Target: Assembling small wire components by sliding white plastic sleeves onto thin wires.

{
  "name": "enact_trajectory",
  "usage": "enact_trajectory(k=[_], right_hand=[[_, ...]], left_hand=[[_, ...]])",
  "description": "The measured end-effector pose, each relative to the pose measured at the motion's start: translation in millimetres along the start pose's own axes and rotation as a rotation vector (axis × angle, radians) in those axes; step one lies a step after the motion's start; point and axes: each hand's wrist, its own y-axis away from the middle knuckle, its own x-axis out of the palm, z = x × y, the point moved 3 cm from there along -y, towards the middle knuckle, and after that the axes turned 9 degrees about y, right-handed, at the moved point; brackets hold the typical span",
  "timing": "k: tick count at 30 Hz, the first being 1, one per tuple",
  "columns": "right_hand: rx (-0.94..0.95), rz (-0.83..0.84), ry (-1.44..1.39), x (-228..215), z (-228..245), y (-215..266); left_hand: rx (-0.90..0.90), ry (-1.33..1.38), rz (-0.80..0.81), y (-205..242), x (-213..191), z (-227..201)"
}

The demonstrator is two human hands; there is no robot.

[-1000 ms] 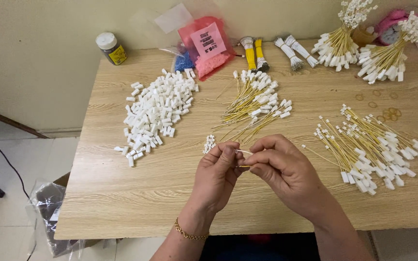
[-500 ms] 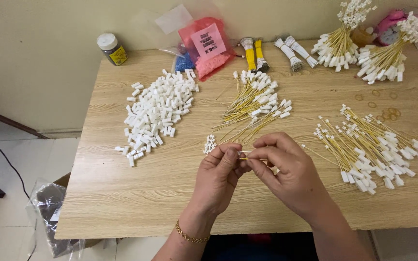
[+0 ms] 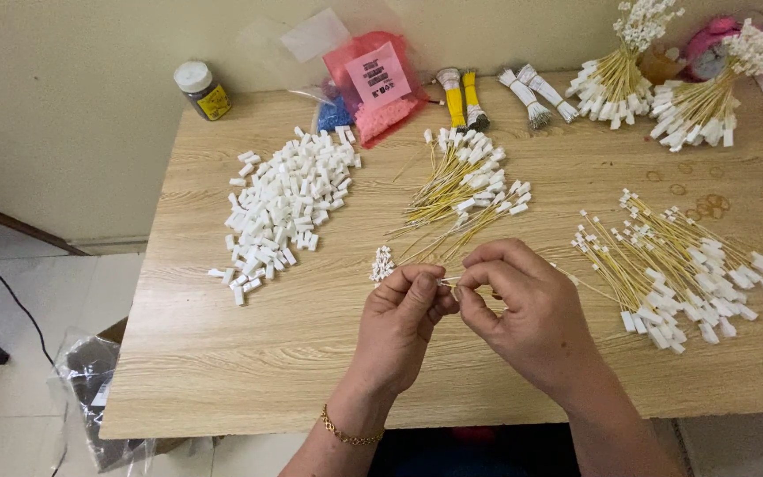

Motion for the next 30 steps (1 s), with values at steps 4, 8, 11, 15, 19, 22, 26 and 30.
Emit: enact_trajectory(k=[4,8,11,15,19,22,26,30], right_hand=[[0.024,0.010,-0.005,-3,2,-1],[0.028,0.000,-0.010,1,2,-2],[0.077,0.037,-0.063,13,-3,1],[0.089,0.046,0.010,43,-29,13],[0.132,0.226,-0.004,95,-80,44],[0.329,0.468,-0.140,113,-95,54],[0.422,0.409,-0.057,132,-141,55],[0.360,0.221,0.167,139,-181,34]], left_hand=[[0.029,-0.114,-0.036,2,6,-7],[0.156,-0.491,-0.056,3,7,-10],[0.215,-0.524,-0.054,0,-2,-3],[0.168,-0.565,-0.138,-8,-26,9],[0.220,-0.806,-0.174,-15,-60,24],[0.225,-1.212,-0.131,-17,-88,31],[0.345,-1.406,-0.084,-16,-97,32],[0.340,-1.460,-0.087,-15,-92,29]])
